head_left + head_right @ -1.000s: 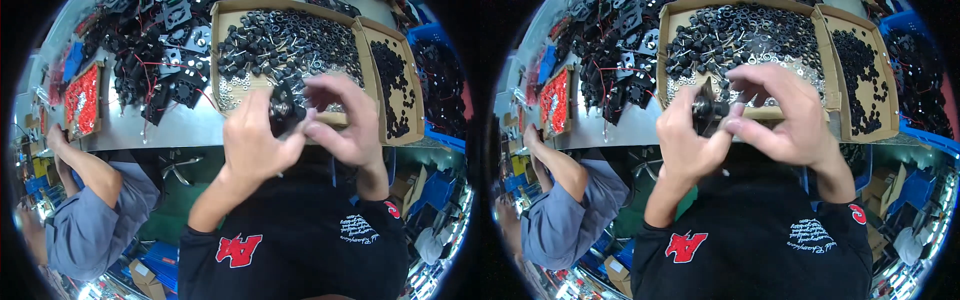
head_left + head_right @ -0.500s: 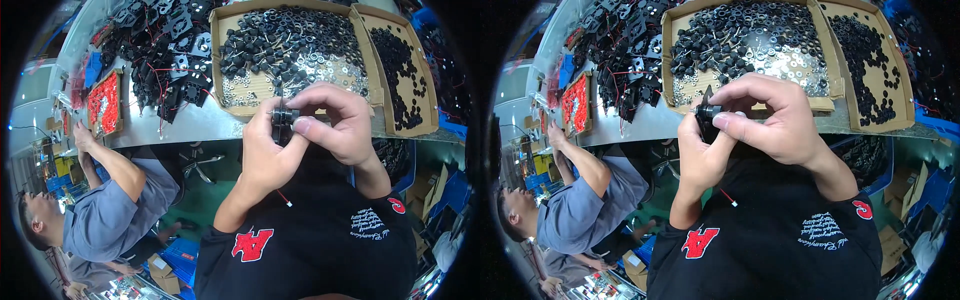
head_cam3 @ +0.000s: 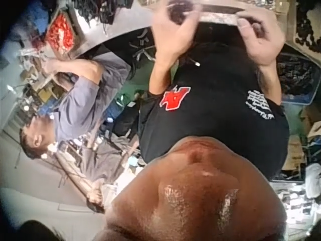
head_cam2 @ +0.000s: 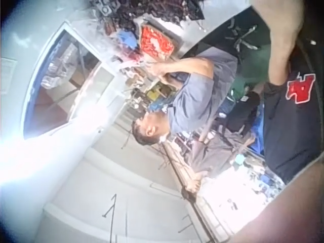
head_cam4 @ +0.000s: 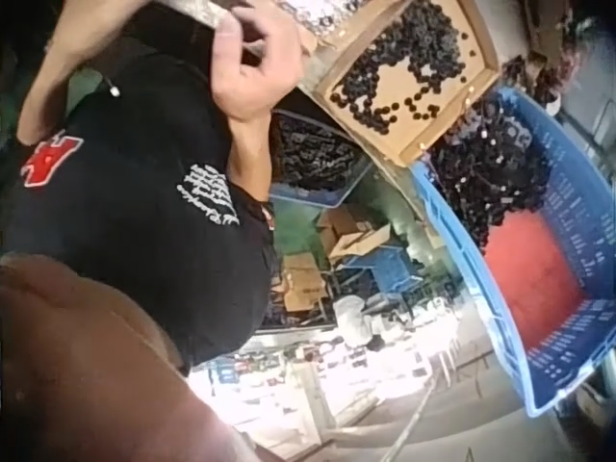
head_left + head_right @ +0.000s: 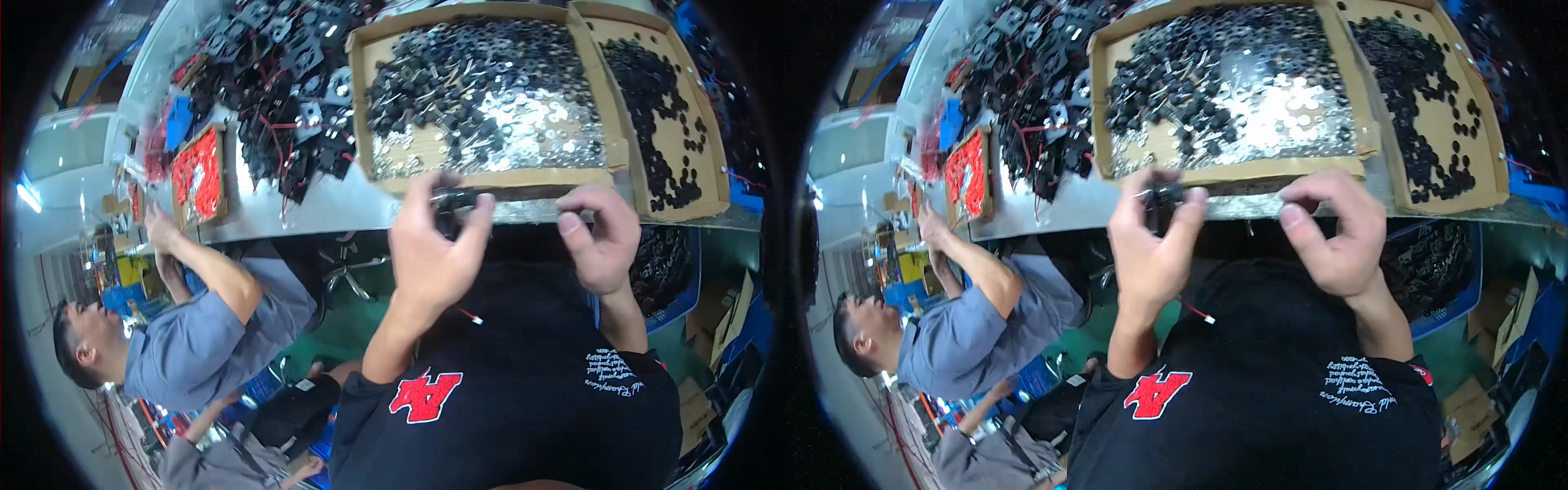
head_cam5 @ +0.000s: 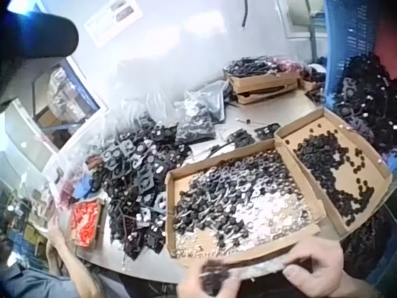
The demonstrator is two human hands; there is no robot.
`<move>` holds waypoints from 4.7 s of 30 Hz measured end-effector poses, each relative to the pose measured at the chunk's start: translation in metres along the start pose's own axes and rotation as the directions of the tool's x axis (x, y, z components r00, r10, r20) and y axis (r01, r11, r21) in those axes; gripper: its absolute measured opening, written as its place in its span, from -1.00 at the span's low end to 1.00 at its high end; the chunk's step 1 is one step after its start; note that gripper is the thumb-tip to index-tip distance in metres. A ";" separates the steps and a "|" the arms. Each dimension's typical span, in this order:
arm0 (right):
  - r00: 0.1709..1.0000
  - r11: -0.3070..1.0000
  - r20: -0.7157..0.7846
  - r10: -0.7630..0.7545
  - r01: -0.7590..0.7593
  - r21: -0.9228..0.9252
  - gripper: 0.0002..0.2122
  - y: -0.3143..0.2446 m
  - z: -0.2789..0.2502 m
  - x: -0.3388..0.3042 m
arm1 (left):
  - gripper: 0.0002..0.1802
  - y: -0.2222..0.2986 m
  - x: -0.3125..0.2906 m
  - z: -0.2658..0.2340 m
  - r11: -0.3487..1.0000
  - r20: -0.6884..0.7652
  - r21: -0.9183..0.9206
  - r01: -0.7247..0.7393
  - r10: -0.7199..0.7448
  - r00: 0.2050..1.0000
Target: Manually assembling small metal rings into black plastic components at a factory workbench.
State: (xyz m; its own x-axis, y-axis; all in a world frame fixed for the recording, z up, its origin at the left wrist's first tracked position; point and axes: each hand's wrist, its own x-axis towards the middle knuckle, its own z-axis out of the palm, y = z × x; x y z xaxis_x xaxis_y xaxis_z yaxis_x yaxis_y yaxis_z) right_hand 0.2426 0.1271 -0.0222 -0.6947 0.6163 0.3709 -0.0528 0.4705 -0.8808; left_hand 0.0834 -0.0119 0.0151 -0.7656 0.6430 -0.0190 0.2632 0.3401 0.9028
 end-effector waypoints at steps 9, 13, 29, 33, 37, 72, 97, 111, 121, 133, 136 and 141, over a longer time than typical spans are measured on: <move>0.966 0.867 -0.124 -0.228 0.144 -0.476 -0.88 0.013 -0.066 0.009 | -0.31 -0.060 0.116 -0.146 0.643 -0.438 0.754 0.130 0.346 0.830; 0.953 0.721 -0.283 -0.112 -0.118 -0.683 -0.85 0.031 -0.133 0.040 | -0.21 -0.089 0.159 -0.179 0.626 -0.308 0.779 -0.042 0.440 0.844; 0.656 -0.114 -0.728 0.198 -0.722 -0.682 -0.65 0.060 -0.286 0.137 | -0.72 -0.065 0.010 -0.031 0.620 0.010 0.418 -0.664 0.728 0.686; 0.692 0.119 -0.688 -0.219 -0.681 -0.723 -0.60 0.026 -0.293 0.119 | -0.80 -0.051 0.004 -0.020 0.706 0.010 0.180 -0.685 0.695 0.719; 0.755 0.934 -0.650 -0.082 -0.170 -0.315 -0.70 -0.010 -0.207 0.112 | -0.85 -0.048 0.002 -0.014 0.846 0.198 -0.070 -0.529 0.531 0.824; 0.894 0.690 -0.407 0.188 -0.415 -0.593 -0.76 0.043 -0.119 0.054 | 0.07 -0.021 0.011 0.006 0.960 0.122 0.012 -0.280 0.277 0.953; 0.956 0.689 0.221 0.194 0.027 -0.724 -0.90 0.024 0.085 0.133 | -0.16 -0.055 -0.006 -0.036 0.440 0.197 -0.876 0.197 -0.047 0.979; 0.977 0.902 0.065 0.204 -0.213 0.376 -0.71 -0.006 0.042 0.064 | -0.77 -0.021 0.010 0.007 0.835 0.140 -0.547 0.063 0.017 0.990; 0.993 0.971 0.030 0.113 -0.117 0.211 -0.76 -0.006 0.011 0.035 | -0.68 -0.011 0.013 0.032 0.941 0.064 -0.317 -0.116 0.143 0.988; 0.995 0.987 -0.097 0.021 -0.006 0.162 -0.74 0.000 0.021 0.017 | -0.75 -0.009 0.014 0.032 0.839 0.255 -0.528 0.133 0.007 0.967; 0.997 0.997 -0.064 -0.046 0.049 0.056 -0.74 -0.004 0.017 0.022 | -0.78 -0.010 0.016 0.029 0.822 0.306 -0.553 0.137 0.048 0.951; 0.924 0.862 -0.379 -0.048 -0.154 -0.484 -0.87 0.002 -0.051 0.040 | -0.80 -0.017 0.010 0.019 0.709 0.315 -0.686 0.161 0.091 0.945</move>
State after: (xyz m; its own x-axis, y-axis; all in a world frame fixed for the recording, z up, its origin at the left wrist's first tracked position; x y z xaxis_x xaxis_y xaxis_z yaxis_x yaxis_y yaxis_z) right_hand 0.2515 0.1853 0.0058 -0.3674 0.7863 0.4967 0.4083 0.6162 -0.6735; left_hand 0.0827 0.0019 -0.0085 -0.5143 0.8547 -0.0714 -0.3393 -0.1262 0.9322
